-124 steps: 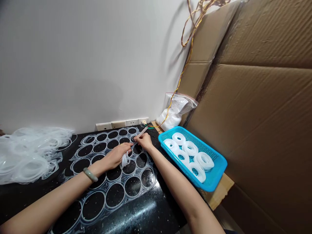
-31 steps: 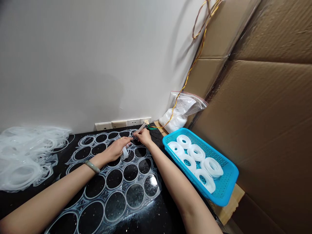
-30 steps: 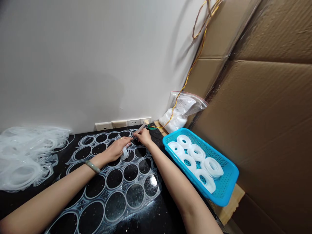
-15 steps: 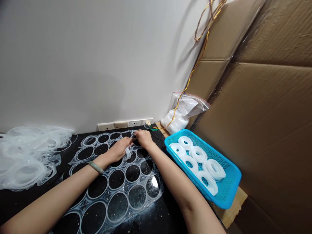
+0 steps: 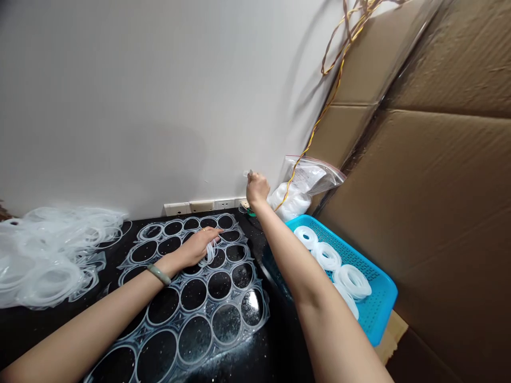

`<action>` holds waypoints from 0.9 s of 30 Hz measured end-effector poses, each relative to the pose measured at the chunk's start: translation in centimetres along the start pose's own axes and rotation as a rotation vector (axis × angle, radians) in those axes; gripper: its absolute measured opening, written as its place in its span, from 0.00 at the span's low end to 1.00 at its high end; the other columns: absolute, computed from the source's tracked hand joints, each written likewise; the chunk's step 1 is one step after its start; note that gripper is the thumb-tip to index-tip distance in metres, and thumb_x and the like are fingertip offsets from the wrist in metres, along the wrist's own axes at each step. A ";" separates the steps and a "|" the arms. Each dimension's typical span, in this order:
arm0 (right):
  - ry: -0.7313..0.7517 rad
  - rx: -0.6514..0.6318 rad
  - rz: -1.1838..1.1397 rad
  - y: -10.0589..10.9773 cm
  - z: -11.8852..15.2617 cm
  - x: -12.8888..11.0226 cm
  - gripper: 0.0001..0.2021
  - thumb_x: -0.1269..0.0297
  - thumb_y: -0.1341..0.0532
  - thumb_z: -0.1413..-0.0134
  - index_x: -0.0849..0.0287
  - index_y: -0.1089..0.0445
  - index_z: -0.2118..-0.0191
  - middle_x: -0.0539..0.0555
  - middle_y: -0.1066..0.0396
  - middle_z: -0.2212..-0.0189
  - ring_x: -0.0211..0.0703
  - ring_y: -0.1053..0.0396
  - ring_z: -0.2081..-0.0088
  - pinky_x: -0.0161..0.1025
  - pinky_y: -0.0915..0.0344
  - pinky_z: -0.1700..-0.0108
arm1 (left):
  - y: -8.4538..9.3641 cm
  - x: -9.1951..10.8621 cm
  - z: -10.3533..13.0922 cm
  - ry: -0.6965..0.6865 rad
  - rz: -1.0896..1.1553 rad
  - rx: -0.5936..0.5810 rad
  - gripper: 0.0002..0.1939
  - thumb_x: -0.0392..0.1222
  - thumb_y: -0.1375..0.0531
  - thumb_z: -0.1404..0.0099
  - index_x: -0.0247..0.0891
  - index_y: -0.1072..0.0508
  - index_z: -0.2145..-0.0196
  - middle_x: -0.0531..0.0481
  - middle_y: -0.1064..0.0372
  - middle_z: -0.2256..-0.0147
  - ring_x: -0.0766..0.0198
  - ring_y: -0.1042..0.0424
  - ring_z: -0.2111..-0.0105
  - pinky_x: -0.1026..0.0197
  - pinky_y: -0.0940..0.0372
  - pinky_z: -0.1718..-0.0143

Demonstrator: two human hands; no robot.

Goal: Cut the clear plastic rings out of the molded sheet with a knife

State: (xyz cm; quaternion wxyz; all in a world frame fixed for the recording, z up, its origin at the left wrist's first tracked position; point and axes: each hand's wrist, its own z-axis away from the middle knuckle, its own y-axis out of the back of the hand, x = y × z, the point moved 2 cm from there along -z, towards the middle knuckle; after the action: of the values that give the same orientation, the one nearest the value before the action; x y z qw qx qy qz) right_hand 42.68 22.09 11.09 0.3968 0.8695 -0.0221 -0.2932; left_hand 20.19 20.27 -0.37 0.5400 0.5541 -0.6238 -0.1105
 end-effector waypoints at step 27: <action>-0.021 -1.007 -1.179 8.4 16.1 -1.5 0.16 0.59 0.29 0.59 0.67 0.26 0.68 0.43 0.43 0.88 0.25 0.54 0.86 0.29 0.62 0.83 | 3.7 11.5 4.7 0.435 1.230 0.136 0.19 0.35 0.30 0.47 0.33 0.24 0.57 0.46 0.24 0.68 0.65 0.25 0.69 0.62 0.32 0.61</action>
State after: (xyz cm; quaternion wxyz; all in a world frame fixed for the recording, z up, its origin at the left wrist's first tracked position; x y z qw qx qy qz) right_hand 34.62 5.88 9.44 0.5224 0.4495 0.5765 -0.4389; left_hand 16.64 10.11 6.83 0.5822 0.1390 -0.7091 0.3727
